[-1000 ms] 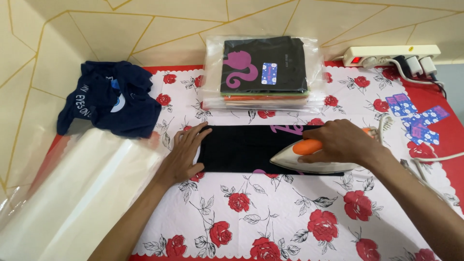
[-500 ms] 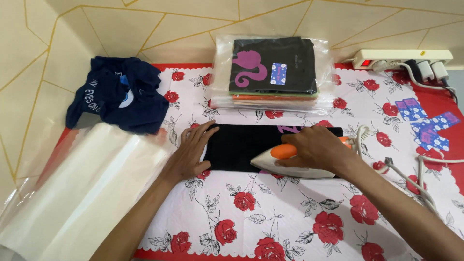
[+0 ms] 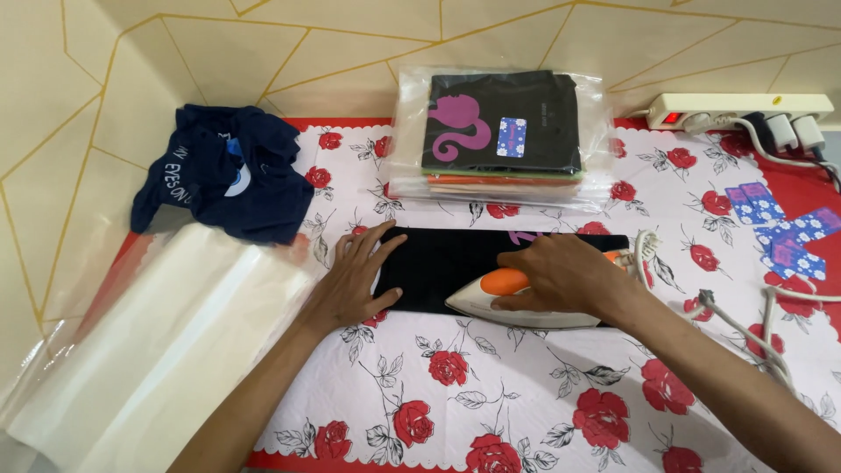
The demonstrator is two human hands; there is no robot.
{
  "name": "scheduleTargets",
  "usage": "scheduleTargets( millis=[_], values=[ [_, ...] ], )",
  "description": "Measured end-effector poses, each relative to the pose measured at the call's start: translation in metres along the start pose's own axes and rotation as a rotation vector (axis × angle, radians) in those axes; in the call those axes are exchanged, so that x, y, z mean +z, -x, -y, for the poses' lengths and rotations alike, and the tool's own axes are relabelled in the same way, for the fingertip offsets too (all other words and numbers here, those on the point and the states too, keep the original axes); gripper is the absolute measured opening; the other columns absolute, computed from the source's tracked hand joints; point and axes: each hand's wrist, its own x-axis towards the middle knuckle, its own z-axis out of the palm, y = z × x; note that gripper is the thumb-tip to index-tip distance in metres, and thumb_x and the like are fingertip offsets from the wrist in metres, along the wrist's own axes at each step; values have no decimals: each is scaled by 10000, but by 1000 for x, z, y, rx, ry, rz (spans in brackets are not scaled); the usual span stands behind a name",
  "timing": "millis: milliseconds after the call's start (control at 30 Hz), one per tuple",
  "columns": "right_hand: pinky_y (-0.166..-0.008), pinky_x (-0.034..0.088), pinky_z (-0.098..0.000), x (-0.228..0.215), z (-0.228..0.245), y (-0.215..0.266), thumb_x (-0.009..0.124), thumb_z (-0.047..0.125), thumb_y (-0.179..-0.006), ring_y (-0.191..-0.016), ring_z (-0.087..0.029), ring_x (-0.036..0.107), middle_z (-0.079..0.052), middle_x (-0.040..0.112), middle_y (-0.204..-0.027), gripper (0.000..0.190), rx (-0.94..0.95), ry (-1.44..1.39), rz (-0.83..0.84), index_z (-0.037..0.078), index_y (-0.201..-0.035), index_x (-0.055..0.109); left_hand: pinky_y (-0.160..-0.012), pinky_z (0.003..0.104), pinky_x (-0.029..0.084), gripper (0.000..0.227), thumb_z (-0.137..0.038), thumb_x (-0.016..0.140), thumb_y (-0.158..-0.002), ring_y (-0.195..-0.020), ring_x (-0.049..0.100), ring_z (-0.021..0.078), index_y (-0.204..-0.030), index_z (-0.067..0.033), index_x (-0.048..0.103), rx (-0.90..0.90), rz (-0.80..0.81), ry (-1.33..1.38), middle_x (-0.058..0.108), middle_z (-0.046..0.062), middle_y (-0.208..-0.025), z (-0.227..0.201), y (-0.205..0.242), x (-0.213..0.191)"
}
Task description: Ironing a black t-shirt on an ironing board and folding it neatly for storage or display.
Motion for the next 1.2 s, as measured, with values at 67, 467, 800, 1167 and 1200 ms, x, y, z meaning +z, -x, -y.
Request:
scheduleTargets(
  millis=[67, 467, 800, 1167, 1200],
  values=[
    [-875, 603, -450, 0, 2, -2, 689, 664, -851, -860, -354, 778, -129, 793, -918, 553, 27, 13, -22, 202, -1146, 760, -1166, 582, 162, 789, -384, 633, -897, -1480, 293, 337, -1589, -158, 329, -17, -1, -2, 305, 168, -1619, 0, 0, 0],
    [-932, 580, -520, -17, -4, 1, 701, 685, -803, -986, -407, 758, -163, 795, -980, 620, 145, -101, -27, 181, -1159, 765, -1150, 588, 159, 682, -432, 622, -920, -1472, 300, 357, -1533, -195, 443, 9, -16, -11, 334, 164, -1602, 2, 1, 3],
    [-939, 587, -444, -1, -11, 3, 745, 684, -803, -872, -327, 776, -79, 801, -897, 572, 40, 23, 22, 244, -1168, 765, -1180, 612, 192, 546, -452, 521, -1021, -1474, 340, 367, -1500, -191, 483, -170, 113, 36, 385, 149, -1582, -15, -18, -18],
    [-833, 604, -426, 1, -12, 3, 792, 585, -805, -744, -312, 773, -92, 783, -787, 510, -15, -25, -30, 194, -1132, 772, -957, 452, 393, 335, -356, 566, -1046, -1136, 647, 283, -1299, -171, 686, -18, 142, 1, 715, 71, -1158, -32, -97, -8],
    [-833, 604, -426, 2, -12, 3, 792, 585, -805, -744, -312, 773, -92, 783, -787, 510, -15, -23, -29, 194, -1132, 772, -957, 452, 393, 335, -356, 566, -1046, -1136, 647, 283, -1299, -171, 686, -18, 140, 2, 715, 71, -1158, -26, -102, -2]
  ],
)
